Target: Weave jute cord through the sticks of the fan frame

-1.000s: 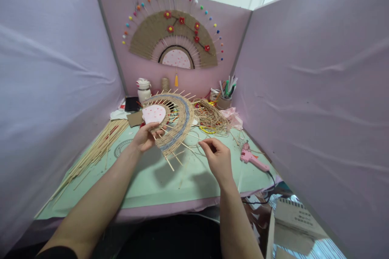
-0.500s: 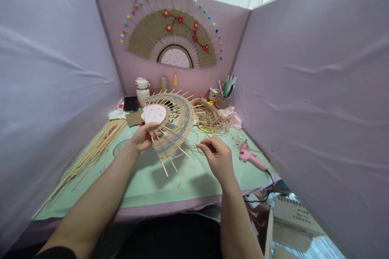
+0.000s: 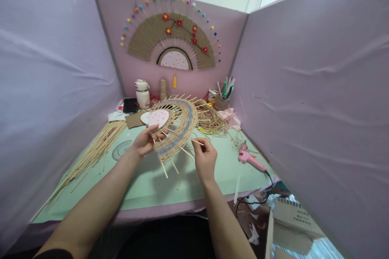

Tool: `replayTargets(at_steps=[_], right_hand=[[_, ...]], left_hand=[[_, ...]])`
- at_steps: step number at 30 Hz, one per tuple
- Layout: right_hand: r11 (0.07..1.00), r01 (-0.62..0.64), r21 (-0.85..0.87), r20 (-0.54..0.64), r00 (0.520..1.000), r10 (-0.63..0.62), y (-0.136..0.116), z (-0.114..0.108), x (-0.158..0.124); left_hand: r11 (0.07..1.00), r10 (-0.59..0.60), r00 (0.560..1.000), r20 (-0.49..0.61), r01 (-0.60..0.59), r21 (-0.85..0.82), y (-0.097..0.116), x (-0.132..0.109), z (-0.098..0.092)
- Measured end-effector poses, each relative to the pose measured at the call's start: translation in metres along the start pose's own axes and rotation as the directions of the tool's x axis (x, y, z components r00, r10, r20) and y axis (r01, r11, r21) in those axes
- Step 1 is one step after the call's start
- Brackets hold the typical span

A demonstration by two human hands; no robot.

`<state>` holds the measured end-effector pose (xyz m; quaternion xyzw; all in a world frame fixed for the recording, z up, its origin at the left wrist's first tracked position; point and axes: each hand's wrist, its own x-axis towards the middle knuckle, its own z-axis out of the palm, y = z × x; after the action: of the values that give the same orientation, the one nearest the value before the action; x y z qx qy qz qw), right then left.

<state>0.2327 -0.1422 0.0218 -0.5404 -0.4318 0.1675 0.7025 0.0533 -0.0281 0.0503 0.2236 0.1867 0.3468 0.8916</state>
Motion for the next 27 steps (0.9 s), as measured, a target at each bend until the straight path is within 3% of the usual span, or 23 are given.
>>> replayTargets(at_steps=[4, 8, 16, 22, 27], right_hand=[[0.969, -0.197, 0.152, 0.128, 0.976, 0.178, 0.009, 0.019, -0.007], [0.914, -0.306, 0.267, 0.24, 0.94, 0.244, 0.008, 0.026, -0.013], [0.718, -0.549, 0.428, 0.538, 0.793, 0.287, -0.004, 0.021, -0.01], [0.627, -0.634, 0.453, 0.597, 0.738, 0.315, -0.002, 0.022, -0.013], [0.664, -0.601, 0.446, 0.562, 0.765, 0.315, -0.002, 0.024, -0.015]], left_hand=[[0.996, -0.018, 1.0, -0.016, 0.017, -0.085, -0.005, 0.001, 0.004], [0.98, 0.005, 1.0, -0.013, -0.007, -0.201, -0.006, 0.005, 0.003], [0.966, 0.026, 1.0, 0.008, -0.023, -0.259, -0.007, 0.009, -0.004], [0.975, 0.102, 0.994, -0.033, -0.106, -0.194, -0.009, 0.011, -0.004], [0.979, 0.096, 0.995, -0.04, -0.101, -0.179, -0.011, 0.009, 0.002]])
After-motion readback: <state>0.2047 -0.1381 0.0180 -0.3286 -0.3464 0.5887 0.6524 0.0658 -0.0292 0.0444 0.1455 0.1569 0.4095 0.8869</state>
